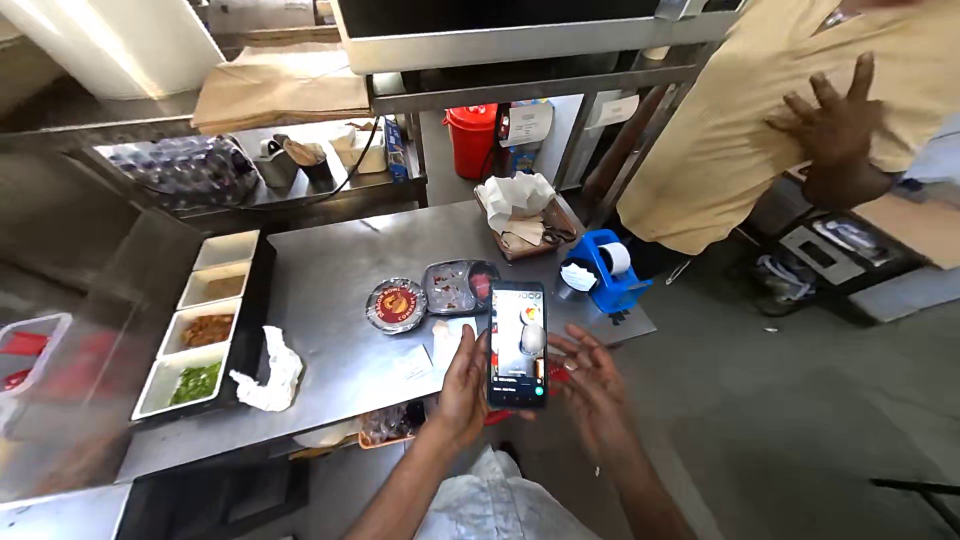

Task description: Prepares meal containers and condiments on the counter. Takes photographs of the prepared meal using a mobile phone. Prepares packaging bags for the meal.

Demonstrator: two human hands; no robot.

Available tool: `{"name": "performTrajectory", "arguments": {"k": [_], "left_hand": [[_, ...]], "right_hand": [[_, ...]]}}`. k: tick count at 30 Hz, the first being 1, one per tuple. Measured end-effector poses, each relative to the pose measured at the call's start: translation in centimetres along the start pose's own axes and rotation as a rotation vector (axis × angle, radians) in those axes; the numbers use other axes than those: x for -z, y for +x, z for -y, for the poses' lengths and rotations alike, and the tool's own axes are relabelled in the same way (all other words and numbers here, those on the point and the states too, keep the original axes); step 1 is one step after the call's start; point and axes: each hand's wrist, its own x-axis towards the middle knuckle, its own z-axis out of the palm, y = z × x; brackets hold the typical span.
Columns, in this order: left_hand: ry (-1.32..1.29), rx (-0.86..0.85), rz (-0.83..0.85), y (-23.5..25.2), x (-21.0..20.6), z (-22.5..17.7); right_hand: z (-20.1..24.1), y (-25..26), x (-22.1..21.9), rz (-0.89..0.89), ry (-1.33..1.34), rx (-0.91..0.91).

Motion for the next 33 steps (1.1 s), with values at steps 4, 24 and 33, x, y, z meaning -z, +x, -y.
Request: {"name": "performTrajectory", "arguments": {"k": [4,24,33], "left_hand": [[0.125,-0.086,-0.047,0.0,-0.8,0.5],[0.127,0.059,0.008,-1.0,-2.9,3.5],[0.033,0.022,-0.01,-1.2,-2.0,2.6]], "right_hand": [[0.3,-1.4,-2.7,0.041,-0.145,0.032],[-0.4,-2.5,-0.4,-0.036,-0.165,-0.163],[0.1,-0.7,0.0,0.085,-0.27,-0.134]]}}
